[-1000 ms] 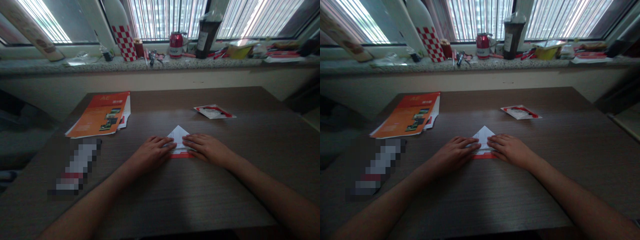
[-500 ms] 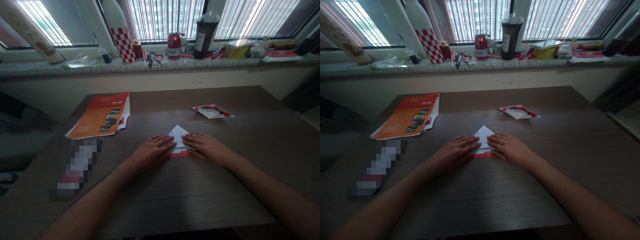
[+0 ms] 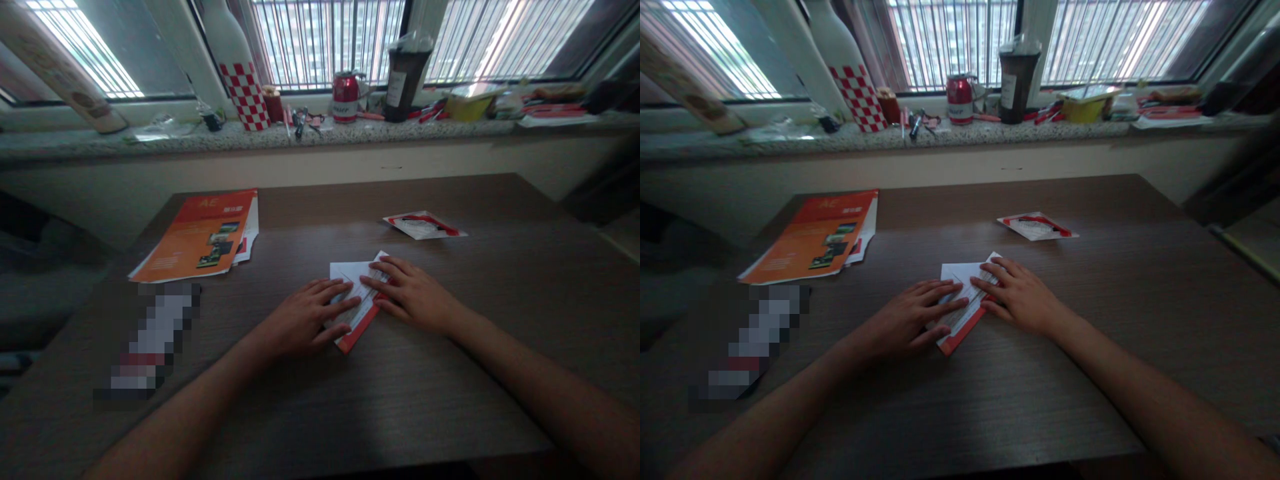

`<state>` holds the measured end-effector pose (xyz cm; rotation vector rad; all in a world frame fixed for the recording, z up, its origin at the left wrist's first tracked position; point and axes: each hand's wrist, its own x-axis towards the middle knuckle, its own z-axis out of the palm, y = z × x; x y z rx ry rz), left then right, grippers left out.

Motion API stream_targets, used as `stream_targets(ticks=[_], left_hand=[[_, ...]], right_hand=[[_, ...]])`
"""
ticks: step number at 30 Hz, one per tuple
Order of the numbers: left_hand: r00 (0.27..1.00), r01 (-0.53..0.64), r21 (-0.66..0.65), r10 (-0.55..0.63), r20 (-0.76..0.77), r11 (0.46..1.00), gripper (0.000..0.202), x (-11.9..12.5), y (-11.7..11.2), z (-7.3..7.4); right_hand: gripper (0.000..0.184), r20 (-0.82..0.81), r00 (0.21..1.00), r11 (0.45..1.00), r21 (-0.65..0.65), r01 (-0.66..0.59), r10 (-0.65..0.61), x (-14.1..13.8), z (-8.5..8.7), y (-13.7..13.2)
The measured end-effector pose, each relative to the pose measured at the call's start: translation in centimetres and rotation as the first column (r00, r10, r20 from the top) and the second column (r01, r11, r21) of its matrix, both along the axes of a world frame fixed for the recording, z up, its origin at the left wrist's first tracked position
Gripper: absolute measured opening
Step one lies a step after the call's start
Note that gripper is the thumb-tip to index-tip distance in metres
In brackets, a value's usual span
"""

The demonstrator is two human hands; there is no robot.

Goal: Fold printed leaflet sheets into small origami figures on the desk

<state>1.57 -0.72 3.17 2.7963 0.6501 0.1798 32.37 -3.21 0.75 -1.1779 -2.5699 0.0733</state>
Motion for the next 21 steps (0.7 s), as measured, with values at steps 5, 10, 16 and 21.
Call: stream_targets(ticks=[5,10,16,21], left_hand=[[0.999,0.03,-0.006,-0.03,0.027,1.0,0.051,0.5,-0.5,0.3],[1.0,0.014,0.009,-0.014,0.013,1.0,0.05,0.4,-0.6,-0.2],[0.998,-0.061,0.044,0.062,-0.03,0.997,0.054,1.0,-1.5,-0.3],[0.995,-0.091,0.06,0.093,-0.042,0.994,0.054,1.5,-2.2,-0.1]], right_hand=[[0.054,-0.013,0.998,0.998,-0.021,-0.058,0.057,0.0,-0.1,0.3],[0.058,-0.01,0.996,0.996,-0.034,-0.086,0.086,0.1,-0.1,0.5],[0.05,-0.067,0.989,0.99,-0.045,-0.133,0.13,0.5,0.4,0.5],[0.043,-0.082,0.982,0.981,-0.082,-0.174,0.168,0.8,0.4,0.2]])
